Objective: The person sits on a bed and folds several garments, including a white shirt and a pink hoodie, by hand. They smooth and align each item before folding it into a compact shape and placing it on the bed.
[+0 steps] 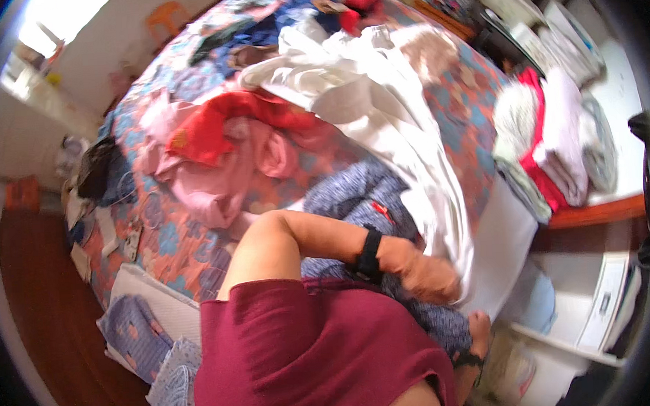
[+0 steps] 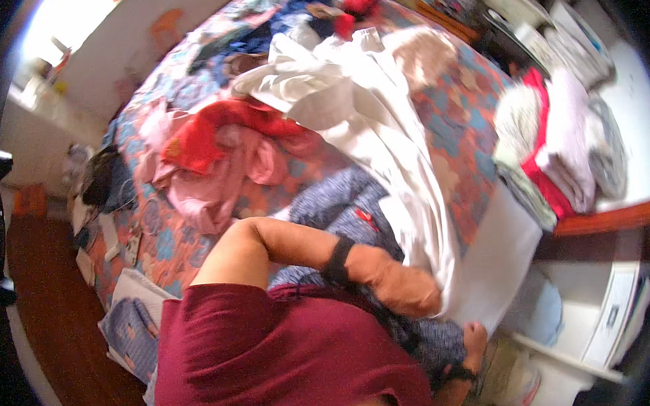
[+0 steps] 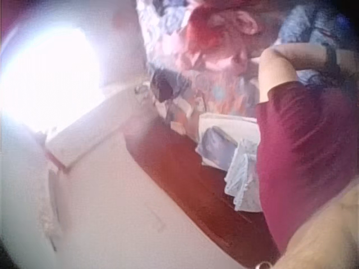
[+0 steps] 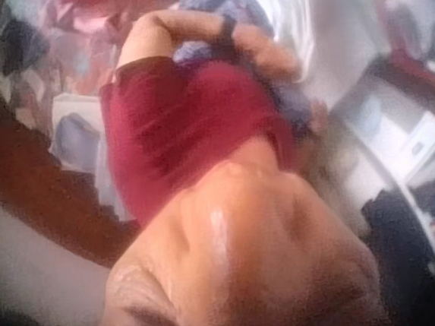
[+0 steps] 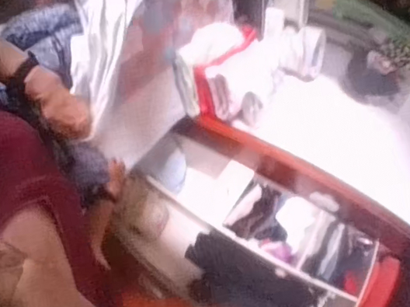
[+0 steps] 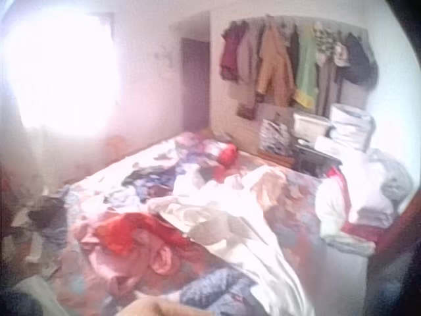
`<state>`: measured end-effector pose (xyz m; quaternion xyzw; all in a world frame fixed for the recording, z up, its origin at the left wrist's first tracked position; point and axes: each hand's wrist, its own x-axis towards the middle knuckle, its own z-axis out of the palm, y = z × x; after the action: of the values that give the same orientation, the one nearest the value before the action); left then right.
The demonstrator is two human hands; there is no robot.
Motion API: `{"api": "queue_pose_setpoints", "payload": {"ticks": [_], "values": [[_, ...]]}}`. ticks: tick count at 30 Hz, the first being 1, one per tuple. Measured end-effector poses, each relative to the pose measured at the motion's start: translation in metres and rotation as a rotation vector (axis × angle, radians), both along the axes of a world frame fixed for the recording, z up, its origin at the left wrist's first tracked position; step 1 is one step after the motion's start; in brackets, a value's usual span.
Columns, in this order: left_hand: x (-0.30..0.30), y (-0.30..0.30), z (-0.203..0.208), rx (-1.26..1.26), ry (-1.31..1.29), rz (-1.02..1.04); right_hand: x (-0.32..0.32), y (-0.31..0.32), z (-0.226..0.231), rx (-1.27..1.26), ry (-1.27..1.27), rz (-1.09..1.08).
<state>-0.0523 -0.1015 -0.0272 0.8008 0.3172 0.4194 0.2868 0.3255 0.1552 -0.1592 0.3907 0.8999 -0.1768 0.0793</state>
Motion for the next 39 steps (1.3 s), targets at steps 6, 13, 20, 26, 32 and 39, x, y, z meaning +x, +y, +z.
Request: {"api": "queue_pose_setpoints", "payload": {"ticks": [6,13,20,26,32,39], "values": [[-0.002,-0.034,-0.044,-0.482,0.273,0.058,-0.018,-0.037,0.033,0.009,-0.043,-0.156],[-0.112,-0.052,-0.047,-0.148,0.160,1.137,-0.044,-0.038,0.037,-0.070,-0.119,-0.235],[-0.220,0.044,-0.083,-0.282,0.133,1.207,-0.060,-0.055,0.019,-0.205,0.075,-0.159],[-0.221,0.100,-0.073,-0.569,0.255,0.854,-0.087,-0.087,0.042,-0.383,0.253,-0.108],[-0.071,0.015,-0.035,-0.138,0.230,0.455,-0.134,-0.090,0.091,-0.865,0.674,-0.281],[-0.014,-0.065,-0.039,-0.207,0.333,0.328,-0.230,-0.136,0.084,-1.294,0.537,-0.418]]}}
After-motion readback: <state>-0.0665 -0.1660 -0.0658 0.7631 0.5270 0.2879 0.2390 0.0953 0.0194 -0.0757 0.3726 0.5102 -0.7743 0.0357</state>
